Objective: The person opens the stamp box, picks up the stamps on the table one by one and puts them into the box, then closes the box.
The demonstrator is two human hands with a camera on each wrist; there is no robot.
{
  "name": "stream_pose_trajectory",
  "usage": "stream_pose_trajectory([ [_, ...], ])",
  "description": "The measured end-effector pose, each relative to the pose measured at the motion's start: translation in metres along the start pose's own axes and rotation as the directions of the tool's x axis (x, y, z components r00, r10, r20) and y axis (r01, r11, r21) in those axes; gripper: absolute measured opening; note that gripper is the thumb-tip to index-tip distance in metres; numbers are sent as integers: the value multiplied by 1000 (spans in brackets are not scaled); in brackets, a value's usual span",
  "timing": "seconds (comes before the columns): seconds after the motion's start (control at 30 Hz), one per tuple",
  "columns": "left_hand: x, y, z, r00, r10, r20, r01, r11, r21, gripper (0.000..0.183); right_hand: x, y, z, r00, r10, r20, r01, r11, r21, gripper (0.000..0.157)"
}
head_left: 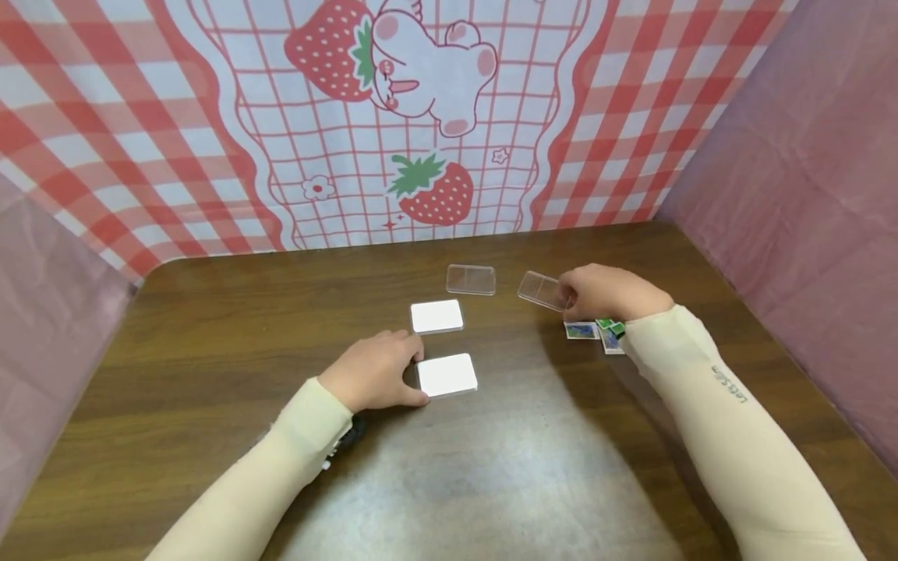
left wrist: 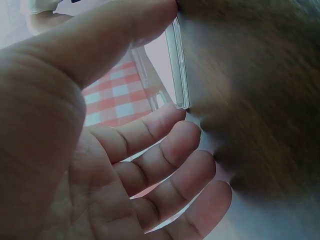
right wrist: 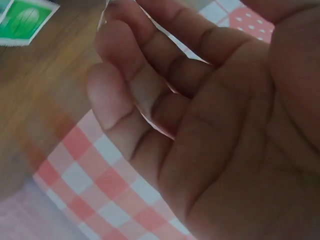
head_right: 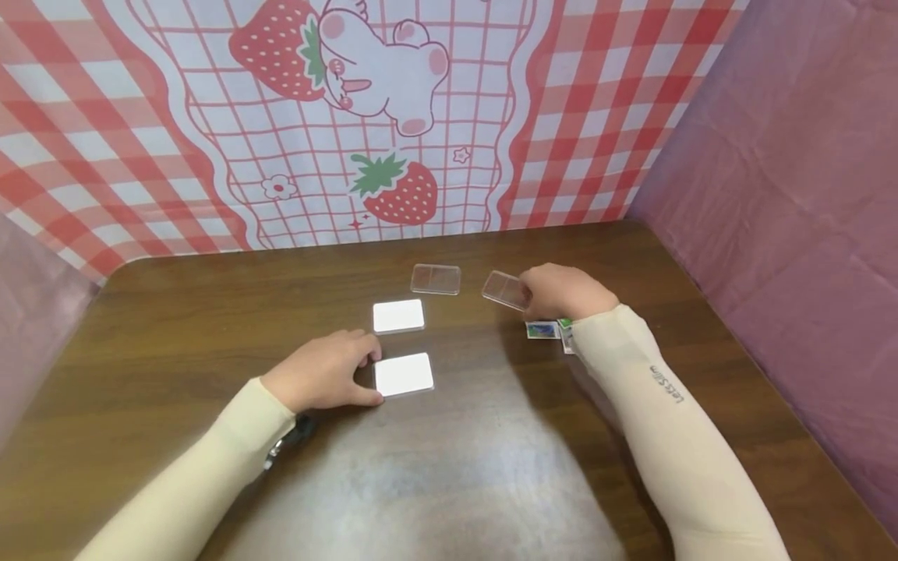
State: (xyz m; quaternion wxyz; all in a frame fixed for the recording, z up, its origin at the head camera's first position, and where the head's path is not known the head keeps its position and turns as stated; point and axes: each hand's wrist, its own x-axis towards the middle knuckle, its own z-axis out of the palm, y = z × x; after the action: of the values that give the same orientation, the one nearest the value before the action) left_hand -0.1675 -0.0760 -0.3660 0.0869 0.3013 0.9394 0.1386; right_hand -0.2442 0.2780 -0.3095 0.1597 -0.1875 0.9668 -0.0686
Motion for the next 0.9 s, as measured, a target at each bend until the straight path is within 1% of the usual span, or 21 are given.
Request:
stream_pose_trajectory([
  [0.1, 0, 0, -1, 1000, 0, -1, 0, 1000, -2, 50, -5, 1, -4, 996, 20, 90, -17, 999, -32, 16],
  [0.17, 0, 0, -1, 1000, -1, -1, 1, 1000, -4, 50, -6, 1, -6, 990, 15, 141, -9, 999, -47, 18],
  [0.27, 1, 1, -1, 1000, -4, 1, 4, 1000, -5, 51, -7, 2, -6, 983, 4, 184, 9, 998, -70, 19],
  [0.43, 1, 0, 0, 1000, -11, 8, 11, 1000, -3, 50, -4, 3, -2, 982, 6, 189, 11, 996, -91, 17],
  [0.6, 1, -1, 1, 1000, -11, 7, 11, 1000, -2, 51, -1, 8, 3, 984, -21, 176, 37, 996, -85, 18],
  [0.7, 1, -1, 0, 1000, -10, 7, 10, 1000, -1, 51, 1, 10, 6, 984, -24, 178, 39, 996, -79, 19],
  [0.9, 1, -1, -1, 1000, -15, 11, 15, 1000, -3, 50, 1, 10, 8, 982, -1, 186, 18, 996, -87, 21],
])
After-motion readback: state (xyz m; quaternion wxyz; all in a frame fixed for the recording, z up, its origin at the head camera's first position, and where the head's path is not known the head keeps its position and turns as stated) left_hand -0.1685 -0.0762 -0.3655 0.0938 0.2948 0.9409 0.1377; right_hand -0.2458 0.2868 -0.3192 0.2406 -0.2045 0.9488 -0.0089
